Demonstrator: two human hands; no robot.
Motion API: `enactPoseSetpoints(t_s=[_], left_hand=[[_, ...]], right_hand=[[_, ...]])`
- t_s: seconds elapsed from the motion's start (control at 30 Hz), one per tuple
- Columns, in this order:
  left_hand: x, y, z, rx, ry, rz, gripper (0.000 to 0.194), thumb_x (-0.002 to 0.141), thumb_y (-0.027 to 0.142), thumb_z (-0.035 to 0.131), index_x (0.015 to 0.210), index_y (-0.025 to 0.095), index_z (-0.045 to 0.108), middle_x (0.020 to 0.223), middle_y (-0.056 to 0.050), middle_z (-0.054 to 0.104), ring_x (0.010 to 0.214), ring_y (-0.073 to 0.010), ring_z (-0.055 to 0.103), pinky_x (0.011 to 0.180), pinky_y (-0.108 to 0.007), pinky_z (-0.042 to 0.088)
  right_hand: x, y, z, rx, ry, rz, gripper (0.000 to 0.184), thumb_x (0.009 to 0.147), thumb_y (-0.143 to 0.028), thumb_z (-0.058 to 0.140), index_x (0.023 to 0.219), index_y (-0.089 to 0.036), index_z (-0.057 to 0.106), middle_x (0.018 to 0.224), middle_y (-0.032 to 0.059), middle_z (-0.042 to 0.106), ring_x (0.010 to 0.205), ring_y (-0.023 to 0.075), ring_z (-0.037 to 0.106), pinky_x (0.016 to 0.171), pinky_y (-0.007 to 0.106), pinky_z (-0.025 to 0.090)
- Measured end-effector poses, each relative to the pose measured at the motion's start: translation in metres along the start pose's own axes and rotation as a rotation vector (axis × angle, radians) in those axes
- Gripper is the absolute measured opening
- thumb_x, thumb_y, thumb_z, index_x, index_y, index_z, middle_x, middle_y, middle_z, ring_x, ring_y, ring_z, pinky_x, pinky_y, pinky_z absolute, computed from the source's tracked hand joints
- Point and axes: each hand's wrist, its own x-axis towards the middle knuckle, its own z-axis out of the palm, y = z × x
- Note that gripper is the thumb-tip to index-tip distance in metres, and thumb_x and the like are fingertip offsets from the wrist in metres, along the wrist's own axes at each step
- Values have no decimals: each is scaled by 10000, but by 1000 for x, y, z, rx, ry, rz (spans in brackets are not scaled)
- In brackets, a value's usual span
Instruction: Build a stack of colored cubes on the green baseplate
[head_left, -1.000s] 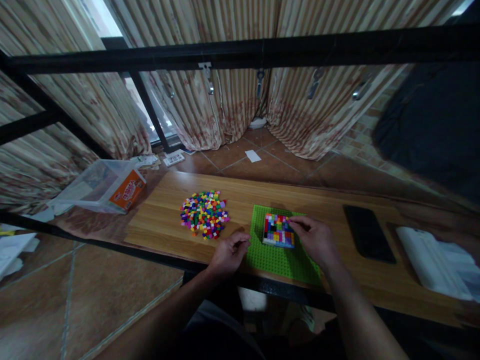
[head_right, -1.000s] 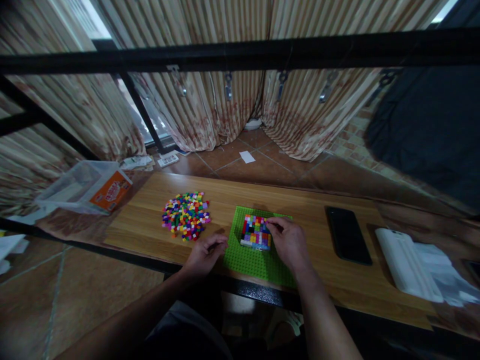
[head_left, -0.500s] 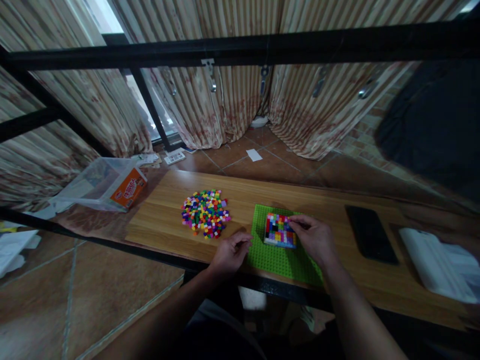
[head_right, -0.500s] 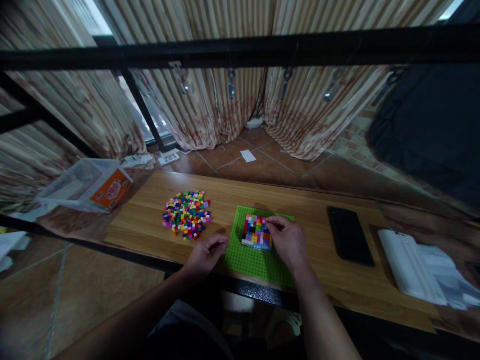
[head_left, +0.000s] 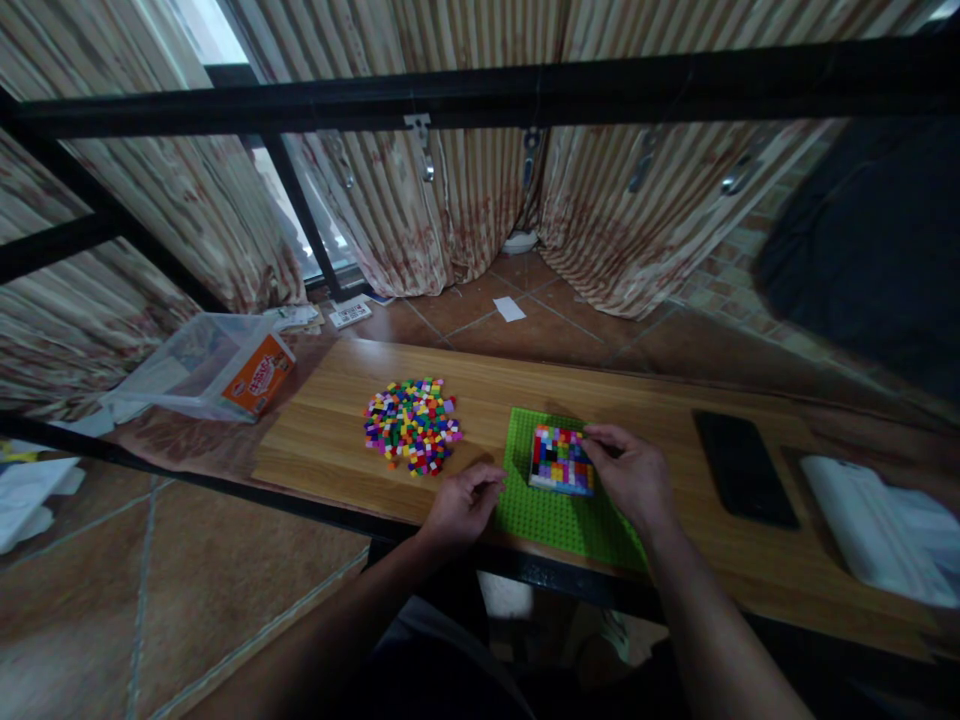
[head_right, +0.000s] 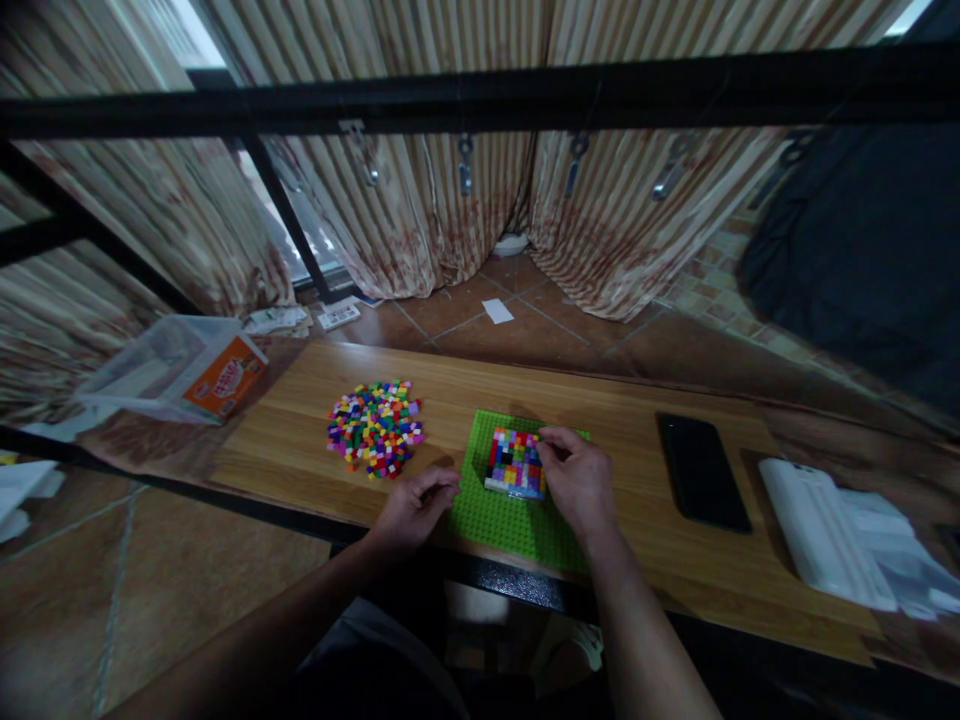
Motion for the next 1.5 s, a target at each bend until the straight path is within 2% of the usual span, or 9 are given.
enactPoseSetpoints(t_s=[0.27,0.53,0.77,0.9,1.03,1.17,1.27,1.37,1.5], left_hand=[[0,0,-1,28,-2,39,168,899,234,564,1004,192,688,833,-50,714,757,-174,670,706,-276,540],[-1,1,0,70,-5,37,174,903,203,538,1012,185,673,852,-47,710,785,-166,675,729,-260,529],[0,3,0,67,-14,40,159,895,193,551,990,193,679,840,-44,709,789,-168,673,741,-263,523],[-1,4,1,39,-3,10,152,899,215,555,972,183,685,843,-43,703,774,-162,666,713,-254,524],[-1,6,-7,49,47,17,157,908,213,541,962,178,684,873,-40,714,809,-161,674,747,-262,542],[18,5,-35,271,252,54,190,896,141,518,977,179,686,1010,-66,731,936,-180,681,879,-309,533],[45,6,-62,592,307,28,246,868,115,554,1070,183,677,1116,-85,715,1066,-216,651,987,-356,489],[71,9,-79,904,233,-45,216,881,200,583,1068,167,686,1098,-110,714,1086,-258,630,1008,-395,464],[91,10,-77,1138,131,-103,350,908,277,550,1202,109,642,1153,-153,700,1129,-280,602,1036,-411,421]], right_hand=[[3,7,4,70,14,23,341,713,-464,682,921,-198,728,871,80,756,785,219,689,775,384,547],[9,5,6,258,12,173,403,573,-450,778,880,-194,722,754,41,724,672,183,650,654,327,519],[11,2,10,328,19,199,442,501,-433,812,852,-182,713,677,17,682,607,158,608,598,303,494],[9,2,10,353,41,184,438,513,-437,800,855,-178,710,676,14,682,613,156,608,611,307,499],[7,5,2,296,73,170,416,608,-449,770,923,-184,716,718,27,699,612,156,610,586,300,486],[7,7,-8,225,100,154,385,664,-449,747,960,-203,723,784,36,716,639,159,628,608,302,479],[6,3,-9,215,94,172,368,666,-447,747,940,-201,732,804,44,726,648,163,633,626,307,485],[5,-3,-6,207,75,187,360,666,-446,744,931,-203,737,817,45,735,652,167,641,629,307,488],[5,-6,-6,199,71,175,355,666,-454,732,919,-205,741,822,48,742,649,169,644,627,304,488]])
